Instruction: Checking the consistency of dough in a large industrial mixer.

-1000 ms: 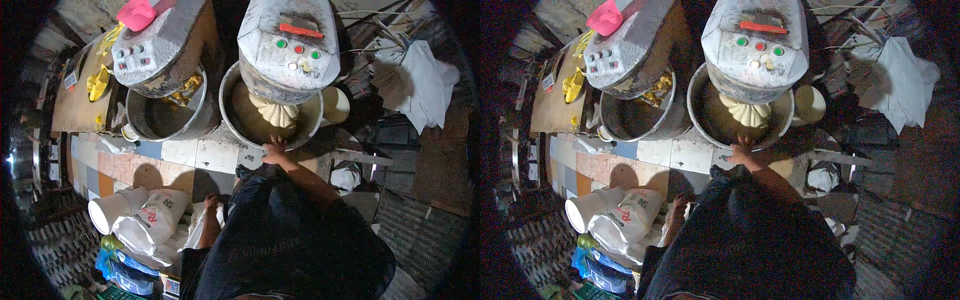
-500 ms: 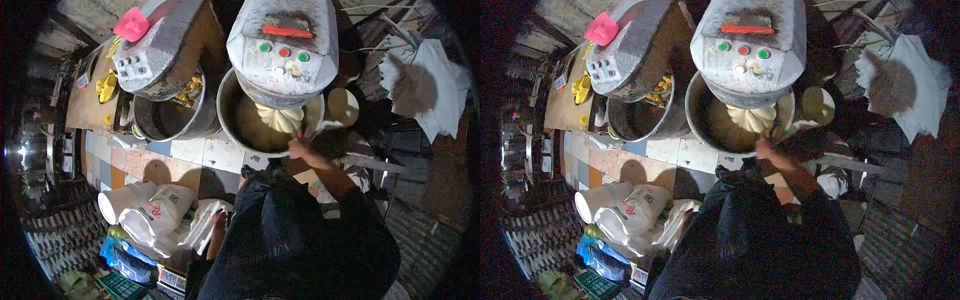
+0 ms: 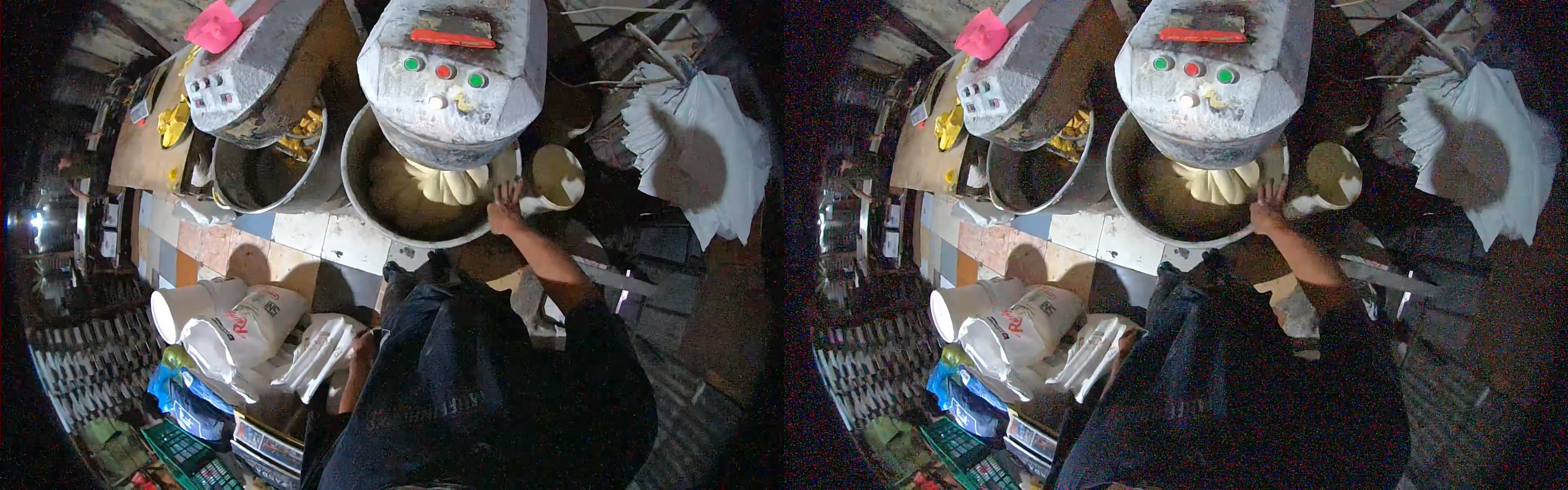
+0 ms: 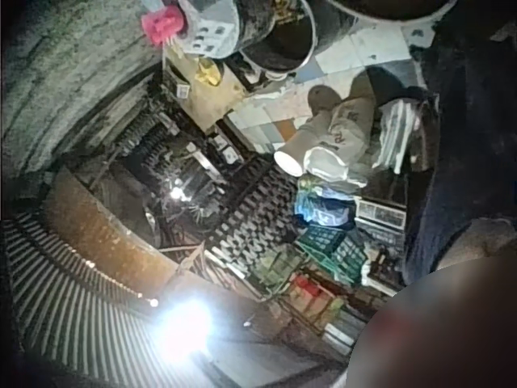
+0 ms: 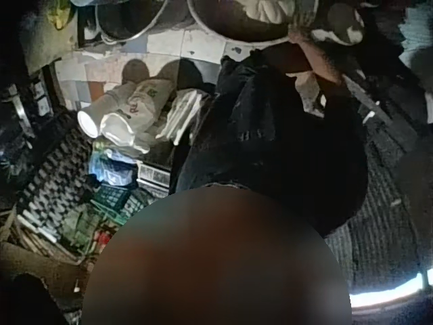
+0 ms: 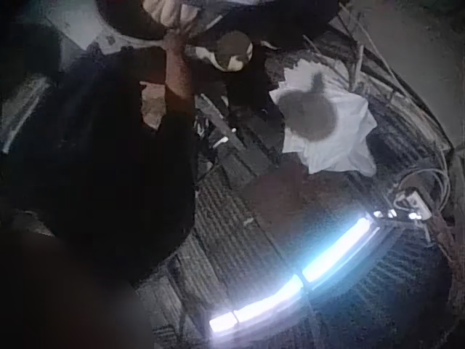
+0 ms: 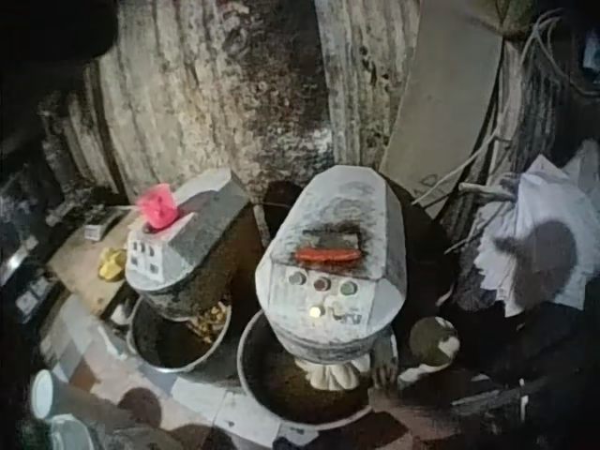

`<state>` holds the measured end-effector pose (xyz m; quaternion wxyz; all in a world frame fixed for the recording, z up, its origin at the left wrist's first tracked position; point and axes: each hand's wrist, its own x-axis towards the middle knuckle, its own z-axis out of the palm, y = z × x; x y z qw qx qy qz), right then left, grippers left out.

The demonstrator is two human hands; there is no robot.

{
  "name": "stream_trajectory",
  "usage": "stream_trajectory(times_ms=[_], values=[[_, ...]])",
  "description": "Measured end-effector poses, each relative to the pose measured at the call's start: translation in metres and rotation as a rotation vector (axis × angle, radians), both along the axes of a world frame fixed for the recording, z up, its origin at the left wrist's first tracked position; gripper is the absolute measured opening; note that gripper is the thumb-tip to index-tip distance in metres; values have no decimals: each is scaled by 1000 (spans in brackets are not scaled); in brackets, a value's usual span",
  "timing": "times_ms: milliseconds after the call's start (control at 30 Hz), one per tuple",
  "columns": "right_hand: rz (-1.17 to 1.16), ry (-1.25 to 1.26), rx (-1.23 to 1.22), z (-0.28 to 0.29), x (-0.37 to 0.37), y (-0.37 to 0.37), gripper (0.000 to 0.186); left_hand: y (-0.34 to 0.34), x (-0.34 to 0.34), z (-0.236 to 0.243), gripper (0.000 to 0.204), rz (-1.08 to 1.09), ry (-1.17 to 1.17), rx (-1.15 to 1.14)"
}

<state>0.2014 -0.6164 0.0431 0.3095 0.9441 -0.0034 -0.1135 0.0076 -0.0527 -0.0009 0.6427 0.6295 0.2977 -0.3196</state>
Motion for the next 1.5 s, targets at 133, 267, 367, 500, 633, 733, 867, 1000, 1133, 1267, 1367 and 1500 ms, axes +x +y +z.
stream_trajectory(times_ms=[133, 267, 367, 500, 633, 733, 867, 1000, 1133, 1267, 1367, 1500], values=[[-105, 341, 420, 90, 13, 74, 53, 34, -17, -38, 38, -158, -139, 266], [-215, 493, 868, 109, 14, 137, 46, 11, -20, -58, 38, -85, -51, 208], [159, 507, 1059, 90, 19, 141, 29, 10, -32, -56, 37, -62, -33, 217], [-134, 325, 447, -23, -7, -32, 35, -38, 24, -57, 37, -184, -86, 120], [-34, 269, 194, 120, 13, 38, 39, 2, -34, -56, 36, -43, -22, 214], [330, -414, -103, 88, -5, 22, 34, -3, -21, -52, 36, -81, -18, 210], [-146, 25, 799, 77, -35, 103, 38, -9, -17, -54, 36, -85, -11, 205], [-24, 48, 872, 95, -28, 111, 35, -6, -37, -52, 35, -38, 21, 235], [77, -154, 685, 107, -27, 71, 30, -1, -48, -51, 35, -8, 39, 247], [64, -222, 522, 115, -11, 15, 51, -2, -55, -51, 34, -2, 51, 248], [-57, -147, 438, 117, -12, 24, 61, -4, -63, -52, 34, -2, 67, 236], [-243, 333, 877, 79, -17, 74, 64, -3, -56, -49, 34, -23, 71, 246]])
